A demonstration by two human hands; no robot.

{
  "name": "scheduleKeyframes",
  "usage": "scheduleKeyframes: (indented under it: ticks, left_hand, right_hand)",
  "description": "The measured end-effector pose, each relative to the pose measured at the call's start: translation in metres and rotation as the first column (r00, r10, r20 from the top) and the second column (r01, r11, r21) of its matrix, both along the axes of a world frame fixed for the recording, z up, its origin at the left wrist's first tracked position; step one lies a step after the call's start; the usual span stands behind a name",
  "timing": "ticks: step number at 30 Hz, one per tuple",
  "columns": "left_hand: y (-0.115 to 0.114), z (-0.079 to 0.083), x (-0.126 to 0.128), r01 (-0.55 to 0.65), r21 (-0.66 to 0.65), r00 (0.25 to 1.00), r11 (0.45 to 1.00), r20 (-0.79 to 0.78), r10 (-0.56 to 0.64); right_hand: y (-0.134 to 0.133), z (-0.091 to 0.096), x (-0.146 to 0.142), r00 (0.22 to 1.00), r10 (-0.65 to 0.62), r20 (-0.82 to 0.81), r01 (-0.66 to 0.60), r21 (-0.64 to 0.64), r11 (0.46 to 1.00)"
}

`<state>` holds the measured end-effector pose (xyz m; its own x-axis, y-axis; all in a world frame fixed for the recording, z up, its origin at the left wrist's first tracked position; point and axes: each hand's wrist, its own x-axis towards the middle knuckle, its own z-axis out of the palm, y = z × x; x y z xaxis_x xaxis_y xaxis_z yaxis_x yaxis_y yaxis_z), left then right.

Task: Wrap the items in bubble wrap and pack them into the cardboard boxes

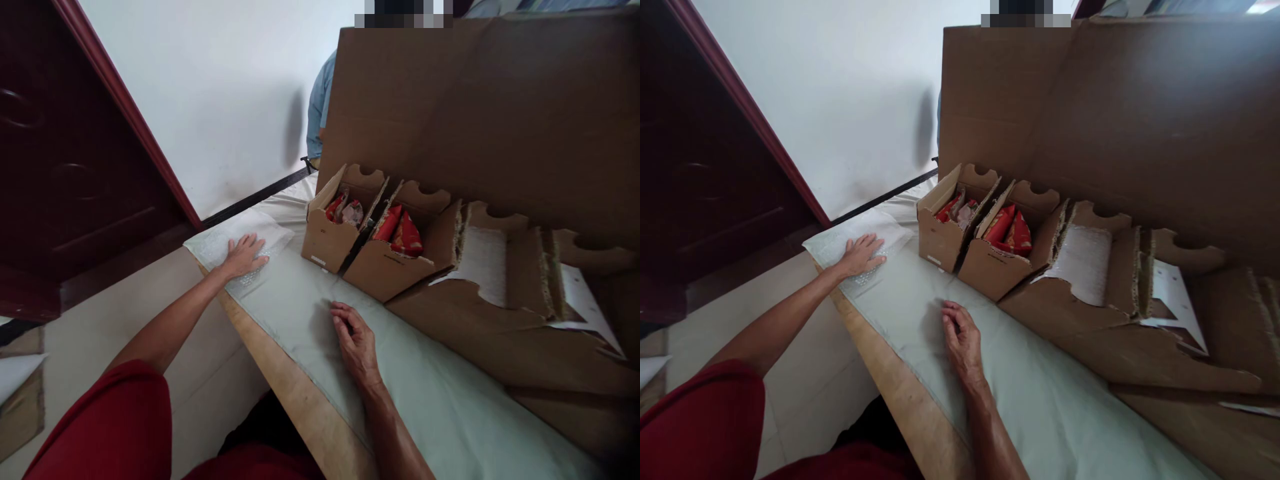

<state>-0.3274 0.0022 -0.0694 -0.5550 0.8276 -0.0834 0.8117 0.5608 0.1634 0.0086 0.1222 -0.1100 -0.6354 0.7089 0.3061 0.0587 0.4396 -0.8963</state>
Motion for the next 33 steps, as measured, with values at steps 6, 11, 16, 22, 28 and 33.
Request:
scheduleKeyframes:
  ticks: [6, 11, 16, 22, 28, 33]
  left_hand:
    - [0.0, 0.001, -0.003, 0.003, -0.024, 1.0, 1.0, -0.027, -0.004]
    - [0.002, 0.007, -0.013, 0.08, -0.051, 0.996, 0.996, -0.036, -0.082]
    - [0.006, 0.015, -0.028, 0.123, -0.046, 0.99, 0.991, -0.056, -0.126]
    - [0.067, 0.026, -0.066, 0.223, -0.03, 0.97, 0.974, -0.092, -0.225]
    - [0.119, 0.029, -0.096, 0.255, -0.082, 0.96, 0.963, -0.099, -0.263]
    - [0.107, 0.025, -0.112, 0.256, -0.115, 0.952, 0.96, -0.144, -0.271]
  right_hand:
    - [-0.001, 0.001, 0.001, 1.0, -0.007, 0.015, 0.007, 0.005, 1.0]
    - [-0.002, 0.002, 0.001, 1.0, -0.009, 0.019, 0.009, 0.003, 1.0]
    - [-0.002, 0.003, 0.002, 0.999, -0.012, 0.045, 0.012, 0.002, 1.0]
    - [0.0, 0.001, 0.003, 0.998, -0.021, 0.061, 0.02, 0.019, 1.0]
    - [-0.001, 0.001, 0.005, 0.997, -0.024, 0.072, 0.021, 0.038, 0.999]
    - [-0.003, 0.003, 0.004, 0.998, -0.021, 0.064, 0.019, 0.022, 1.0]
